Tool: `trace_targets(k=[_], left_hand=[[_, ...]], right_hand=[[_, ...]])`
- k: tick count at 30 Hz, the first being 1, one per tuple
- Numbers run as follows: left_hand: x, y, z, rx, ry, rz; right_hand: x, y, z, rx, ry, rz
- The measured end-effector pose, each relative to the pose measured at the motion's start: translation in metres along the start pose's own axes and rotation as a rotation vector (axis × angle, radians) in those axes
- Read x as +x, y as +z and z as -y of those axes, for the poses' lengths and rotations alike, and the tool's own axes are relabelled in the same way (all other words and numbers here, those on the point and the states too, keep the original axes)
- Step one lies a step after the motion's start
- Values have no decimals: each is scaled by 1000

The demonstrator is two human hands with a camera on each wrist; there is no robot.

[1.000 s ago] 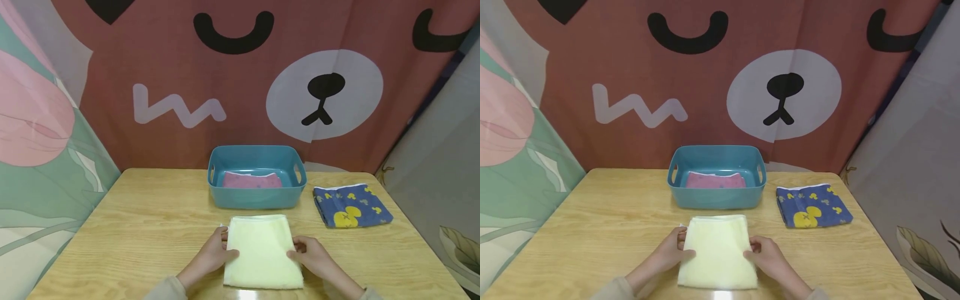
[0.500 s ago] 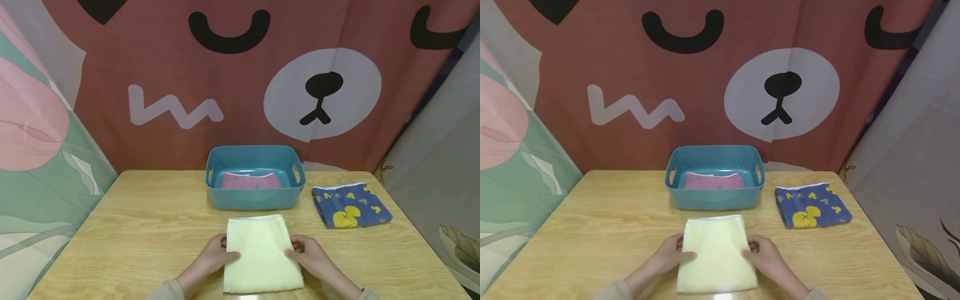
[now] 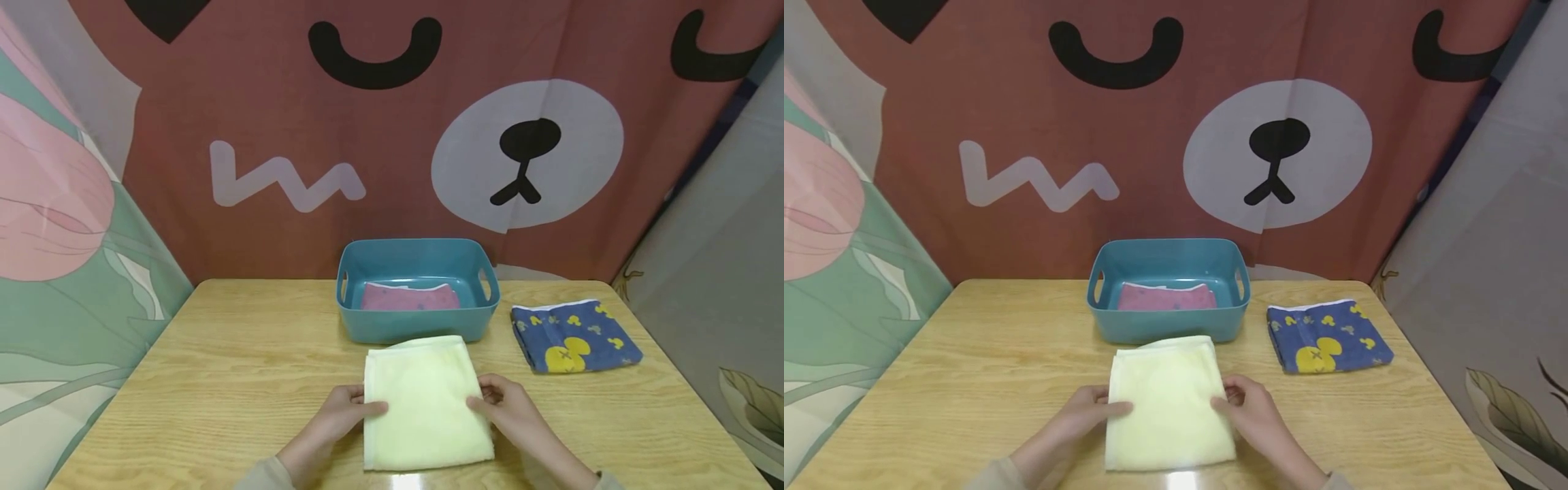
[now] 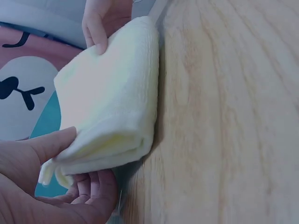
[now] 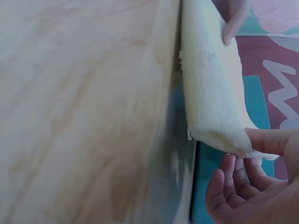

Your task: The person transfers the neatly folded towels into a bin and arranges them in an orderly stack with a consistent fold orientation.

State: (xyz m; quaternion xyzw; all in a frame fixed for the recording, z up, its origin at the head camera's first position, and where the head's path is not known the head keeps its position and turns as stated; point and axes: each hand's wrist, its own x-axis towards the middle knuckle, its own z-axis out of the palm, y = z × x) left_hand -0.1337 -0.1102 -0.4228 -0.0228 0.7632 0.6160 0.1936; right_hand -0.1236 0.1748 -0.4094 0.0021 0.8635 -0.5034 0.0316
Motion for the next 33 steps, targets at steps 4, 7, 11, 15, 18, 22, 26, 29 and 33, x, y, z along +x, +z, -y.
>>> trace_targets(k=[4, 7, 11, 15, 18, 22, 26, 29, 33], left_hand=[[-3, -3, -1, -24, 4, 14], [-3, -4, 0, -49, 8, 14], [-4, -5, 0, -61, 41, 7], [-6, -5, 0, -57, 88, -8], [-8, -5, -1, -44, 111, -21], [-9, -5, -3, -44, 146, -27], [-9, -3, -4, -55, 184, -27], [-10, -1, -6, -43, 215, -43], [-11, 0, -11, -12, 254, -77]], right_hand=[[1, -1, 5, -9, -7, -15], [1, -2, 7, -11, -15, -18], [1, -3, 11, -14, -15, -19], [1, -3, 13, -16, -4, -21], [1, -3, 14, -17, -6, -20], [1, -4, 15, -19, -5, -25], [1, -4, 16, -22, -3, -31], [2, -5, 17, -26, -10, -33], [4, -8, 19, -19, -33, -37]])
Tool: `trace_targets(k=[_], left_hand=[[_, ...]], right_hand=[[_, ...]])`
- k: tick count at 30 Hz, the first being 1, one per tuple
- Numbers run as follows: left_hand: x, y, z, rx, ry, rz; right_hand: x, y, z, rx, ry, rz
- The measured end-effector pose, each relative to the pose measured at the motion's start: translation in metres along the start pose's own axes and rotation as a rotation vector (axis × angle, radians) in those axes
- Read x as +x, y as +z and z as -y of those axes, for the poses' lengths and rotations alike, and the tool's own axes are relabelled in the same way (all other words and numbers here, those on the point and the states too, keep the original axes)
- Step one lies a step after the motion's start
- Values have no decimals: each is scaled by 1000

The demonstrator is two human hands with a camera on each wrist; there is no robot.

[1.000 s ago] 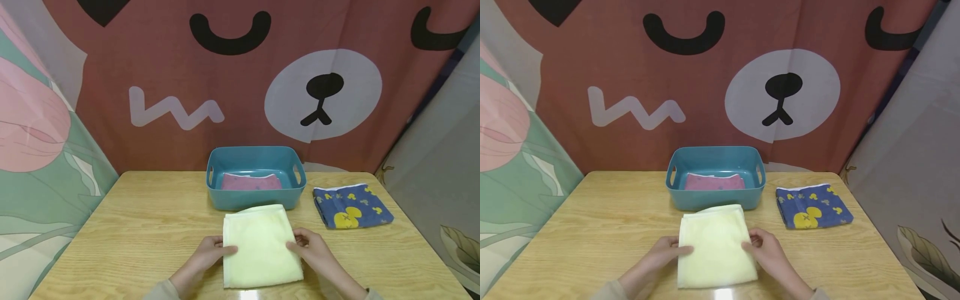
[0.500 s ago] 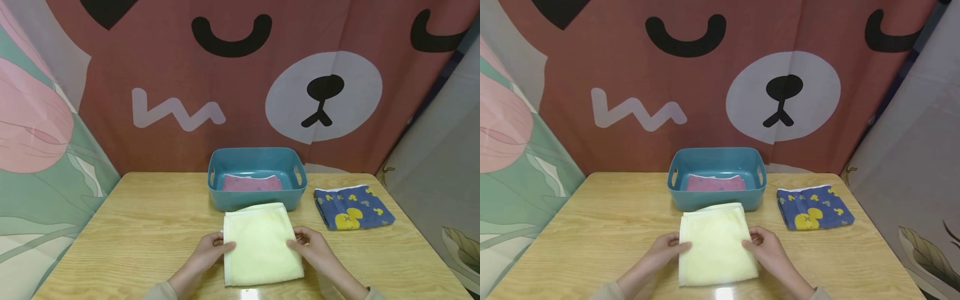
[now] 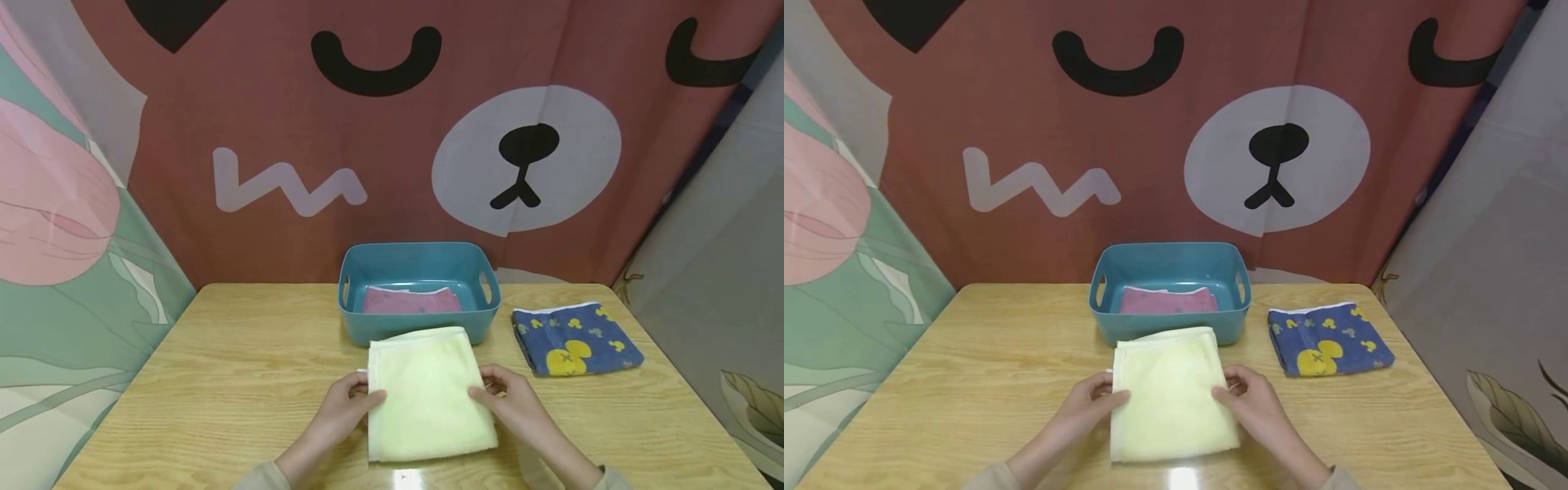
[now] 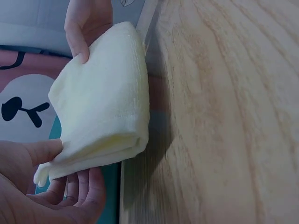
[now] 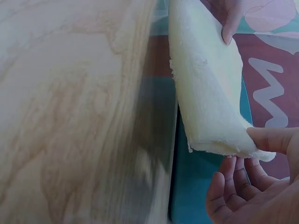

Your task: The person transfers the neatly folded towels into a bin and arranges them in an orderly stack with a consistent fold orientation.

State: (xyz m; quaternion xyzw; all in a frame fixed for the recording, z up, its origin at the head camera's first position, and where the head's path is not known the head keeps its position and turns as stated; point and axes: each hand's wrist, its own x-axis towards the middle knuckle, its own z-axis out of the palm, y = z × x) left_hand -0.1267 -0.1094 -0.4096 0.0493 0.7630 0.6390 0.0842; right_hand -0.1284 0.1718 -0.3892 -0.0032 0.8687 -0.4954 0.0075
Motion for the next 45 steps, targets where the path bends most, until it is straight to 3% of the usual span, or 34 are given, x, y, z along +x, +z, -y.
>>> trace_targets(k=[21, 29, 39, 45], left_hand=[[5, -7, -17, -5, 49, -75], [6, -10, -28, -65, 31, -79], [9, -10, -32, -64, 21, -101], [11, -8, -36, -52, 47, -128]], right_hand=[[5, -13, 14, -30, -39, -1], [5, -18, 23, -29, -41, 2], [9, -20, 28, -35, -52, -24], [10, -23, 32, -23, -73, -26]])
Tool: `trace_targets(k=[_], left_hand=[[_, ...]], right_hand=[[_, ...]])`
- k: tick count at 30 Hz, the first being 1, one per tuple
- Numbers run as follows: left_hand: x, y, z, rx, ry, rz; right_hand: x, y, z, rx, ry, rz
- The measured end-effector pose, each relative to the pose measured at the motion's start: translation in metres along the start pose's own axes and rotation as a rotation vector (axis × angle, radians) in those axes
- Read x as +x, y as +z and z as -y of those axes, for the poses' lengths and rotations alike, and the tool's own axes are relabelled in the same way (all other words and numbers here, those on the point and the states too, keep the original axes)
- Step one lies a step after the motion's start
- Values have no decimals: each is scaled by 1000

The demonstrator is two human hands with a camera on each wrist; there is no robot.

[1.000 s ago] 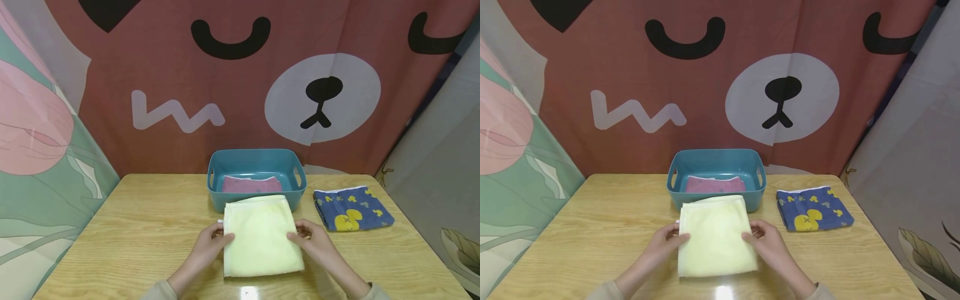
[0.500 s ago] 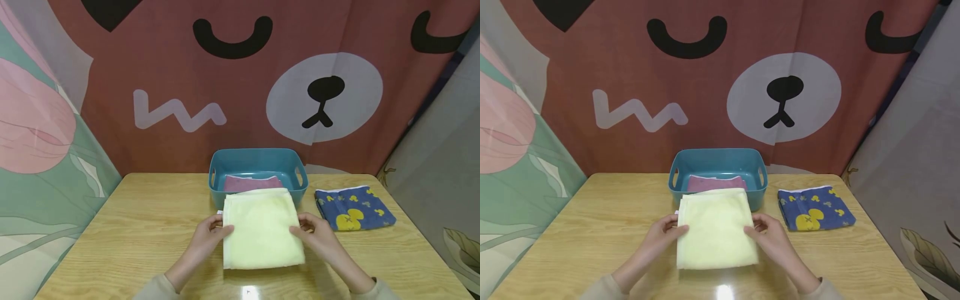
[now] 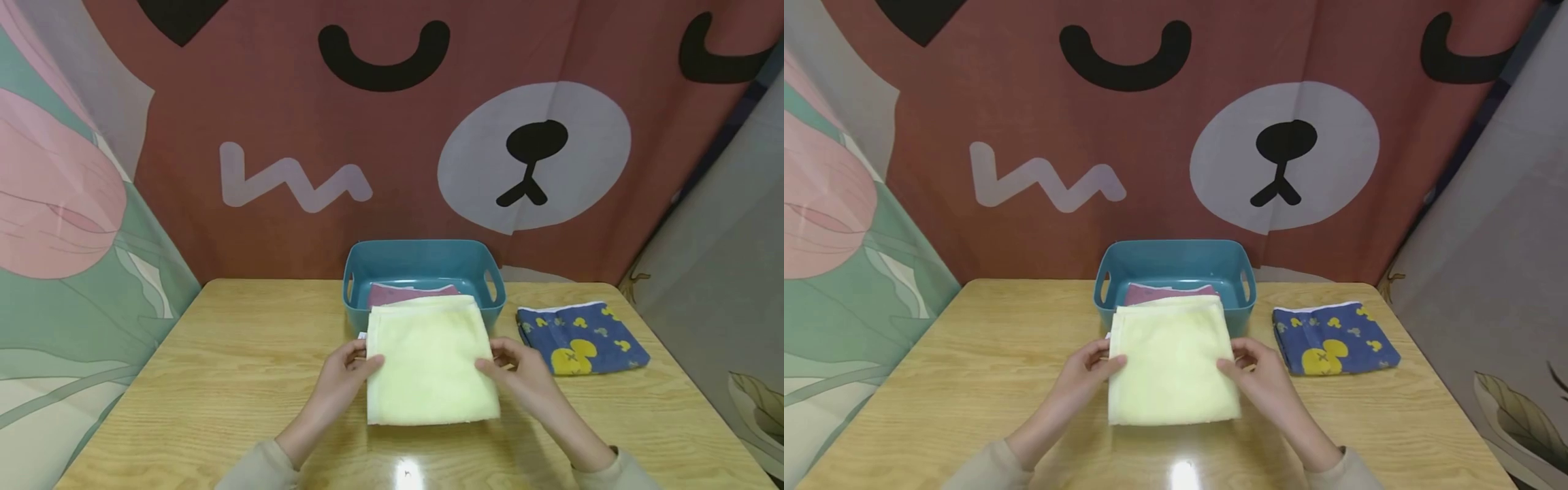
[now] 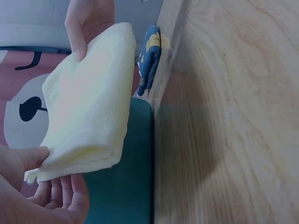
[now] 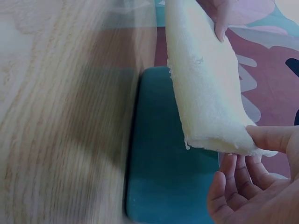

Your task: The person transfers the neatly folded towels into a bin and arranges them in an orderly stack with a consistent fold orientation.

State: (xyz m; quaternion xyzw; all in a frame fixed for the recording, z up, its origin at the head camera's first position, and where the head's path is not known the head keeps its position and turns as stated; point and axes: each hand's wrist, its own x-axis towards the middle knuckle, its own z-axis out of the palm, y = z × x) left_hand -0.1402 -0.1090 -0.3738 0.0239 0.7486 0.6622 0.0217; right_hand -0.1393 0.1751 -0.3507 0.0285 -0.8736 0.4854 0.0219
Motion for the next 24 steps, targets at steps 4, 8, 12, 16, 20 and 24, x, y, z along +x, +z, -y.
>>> trace_targets(k=[4, 8, 12, 16, 20, 24], left_hand=[[2, 1, -5, -11, 13, -15], [6, 1, -8, -17, 26, -25], [9, 1, -10, -11, 33, -30], [10, 0, -10, -9, 31, -33], [11, 0, -12, -12, 30, -38], [12, 0, -15, -15, 42, -46]], right_hand=[[2, -1, 2, 14, -6, -3], [3, -2, 4, 7, -21, -9], [5, -2, 5, -10, -34, -15], [6, -2, 5, -7, -44, -16], [8, -2, 6, -7, -64, -20], [10, -2, 10, -18, -64, -27]])
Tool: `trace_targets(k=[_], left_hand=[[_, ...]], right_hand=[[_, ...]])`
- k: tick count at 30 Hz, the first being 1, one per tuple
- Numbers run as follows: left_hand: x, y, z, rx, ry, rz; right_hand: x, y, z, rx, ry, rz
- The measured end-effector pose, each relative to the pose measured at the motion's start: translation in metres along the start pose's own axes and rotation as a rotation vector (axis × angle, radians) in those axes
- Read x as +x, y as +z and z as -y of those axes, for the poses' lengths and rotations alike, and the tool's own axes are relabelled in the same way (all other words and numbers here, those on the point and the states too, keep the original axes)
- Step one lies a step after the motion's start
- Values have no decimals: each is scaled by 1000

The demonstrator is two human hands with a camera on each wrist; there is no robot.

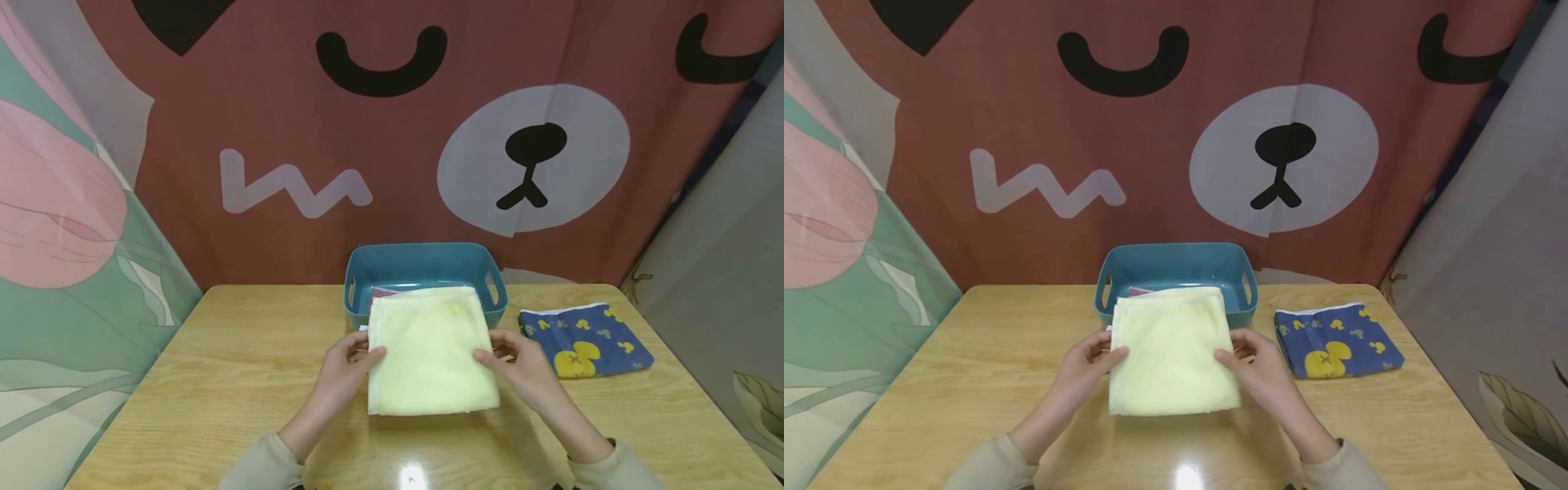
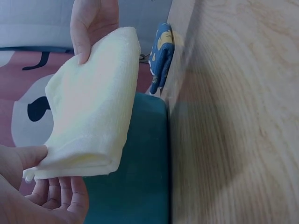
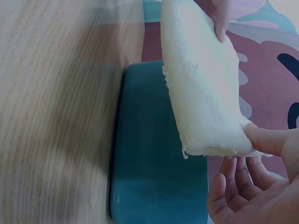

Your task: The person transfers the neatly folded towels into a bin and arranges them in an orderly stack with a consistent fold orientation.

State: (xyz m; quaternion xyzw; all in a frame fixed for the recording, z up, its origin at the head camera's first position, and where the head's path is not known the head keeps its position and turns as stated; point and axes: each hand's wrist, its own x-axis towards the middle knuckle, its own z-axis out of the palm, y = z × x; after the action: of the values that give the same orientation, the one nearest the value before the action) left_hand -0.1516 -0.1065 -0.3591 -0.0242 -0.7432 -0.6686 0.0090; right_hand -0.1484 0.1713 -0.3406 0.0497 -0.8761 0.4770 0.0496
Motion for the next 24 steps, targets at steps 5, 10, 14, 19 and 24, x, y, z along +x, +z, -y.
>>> trace_targets(k=[5, 10, 14, 19, 24], left_hand=[[3, 0, -2, -17, 0, -5], [10, -2, -4, -5, -17, 2], [18, -5, -5, 21, -39, -3], [26, -6, -7, 32, -54, -29], [32, -6, -10, 26, -52, -46]], right_hand=[[3, -1, 4, -5, 18, 2], [8, -4, 7, -23, 17, -3], [11, -5, 7, -25, 8, -2], [17, -6, 7, -24, -23, -3], [26, -6, 6, -45, -45, -3]])
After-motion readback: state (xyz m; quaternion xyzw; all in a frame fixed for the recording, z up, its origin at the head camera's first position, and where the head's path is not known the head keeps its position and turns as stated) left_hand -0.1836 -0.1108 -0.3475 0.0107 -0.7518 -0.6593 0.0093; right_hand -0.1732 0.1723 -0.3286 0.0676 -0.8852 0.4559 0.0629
